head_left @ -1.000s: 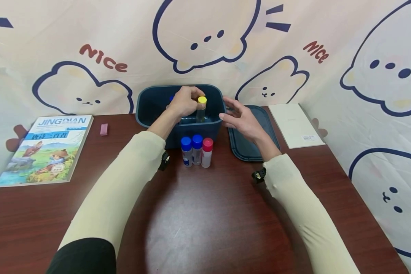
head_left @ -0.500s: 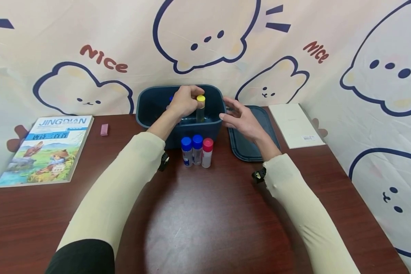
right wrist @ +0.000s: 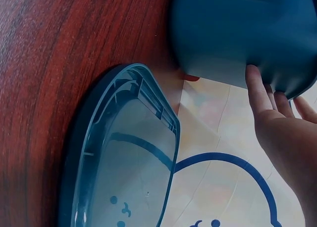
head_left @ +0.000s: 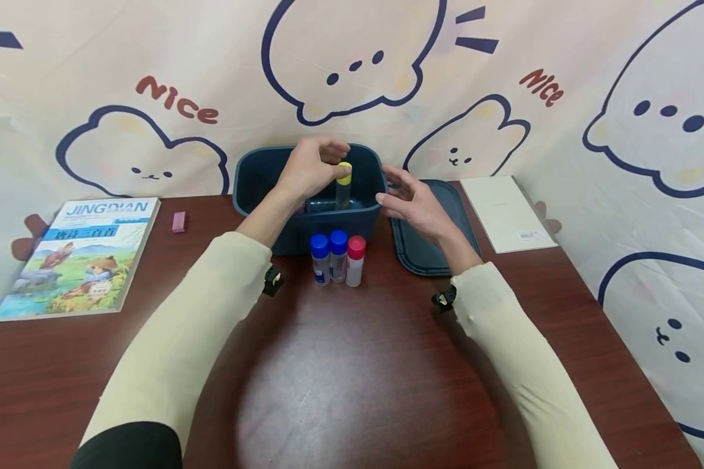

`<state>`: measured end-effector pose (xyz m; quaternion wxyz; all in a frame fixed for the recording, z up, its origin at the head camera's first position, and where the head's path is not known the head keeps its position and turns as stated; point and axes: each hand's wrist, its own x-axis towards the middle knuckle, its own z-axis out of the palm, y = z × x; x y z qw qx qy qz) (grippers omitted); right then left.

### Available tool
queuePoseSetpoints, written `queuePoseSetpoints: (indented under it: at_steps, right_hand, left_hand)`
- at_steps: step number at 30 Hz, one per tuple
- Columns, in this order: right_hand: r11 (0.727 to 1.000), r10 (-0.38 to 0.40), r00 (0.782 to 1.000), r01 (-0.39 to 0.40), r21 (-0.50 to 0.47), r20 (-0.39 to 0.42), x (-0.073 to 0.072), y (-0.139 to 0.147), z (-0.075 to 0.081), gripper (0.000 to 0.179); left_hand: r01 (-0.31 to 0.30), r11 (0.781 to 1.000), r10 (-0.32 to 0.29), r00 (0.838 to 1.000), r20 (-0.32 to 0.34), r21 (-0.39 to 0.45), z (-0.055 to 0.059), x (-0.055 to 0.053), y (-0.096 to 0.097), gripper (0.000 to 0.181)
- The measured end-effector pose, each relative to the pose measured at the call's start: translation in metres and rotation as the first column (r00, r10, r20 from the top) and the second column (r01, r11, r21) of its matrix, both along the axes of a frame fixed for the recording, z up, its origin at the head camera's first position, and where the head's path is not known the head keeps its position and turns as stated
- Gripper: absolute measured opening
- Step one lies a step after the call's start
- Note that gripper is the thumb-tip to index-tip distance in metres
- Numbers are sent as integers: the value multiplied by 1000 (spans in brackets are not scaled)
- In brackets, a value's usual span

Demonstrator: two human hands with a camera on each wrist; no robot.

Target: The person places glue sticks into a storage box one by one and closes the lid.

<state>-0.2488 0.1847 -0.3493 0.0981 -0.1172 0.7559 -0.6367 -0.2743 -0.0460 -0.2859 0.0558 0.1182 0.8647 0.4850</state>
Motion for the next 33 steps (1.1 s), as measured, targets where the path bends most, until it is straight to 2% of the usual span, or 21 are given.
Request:
queuePoseSetpoints:
  at_steps: [4,9,19,27,33]
  right_hand:
    - [1000,-7,1000,7,6,0,0,-1,0,65]
    - [1000,-7,1000,7,13,1,0,-1,0,66]
    - [1000,-10,1000,10,16,-4,1,-2,1,65]
    - [1000,-6,1000,6,8,-8,1,-3,1,66]
    - [1000,-9,1000,9,20,-10,1,-1,0,66]
  left_hand:
    - [35,999,-36,999,-35,-2,3,7,-7,38]
    - [73,997,-72,997,-40,9,4,15,-16,40]
    - [93,995,-91,995,-46,41,3,41,-34,43]
    - [172,976,-158,981,-111,131,-4,65,-44,35]
    - [204,973,-189,973,-134,108,-13,79,-51,36]
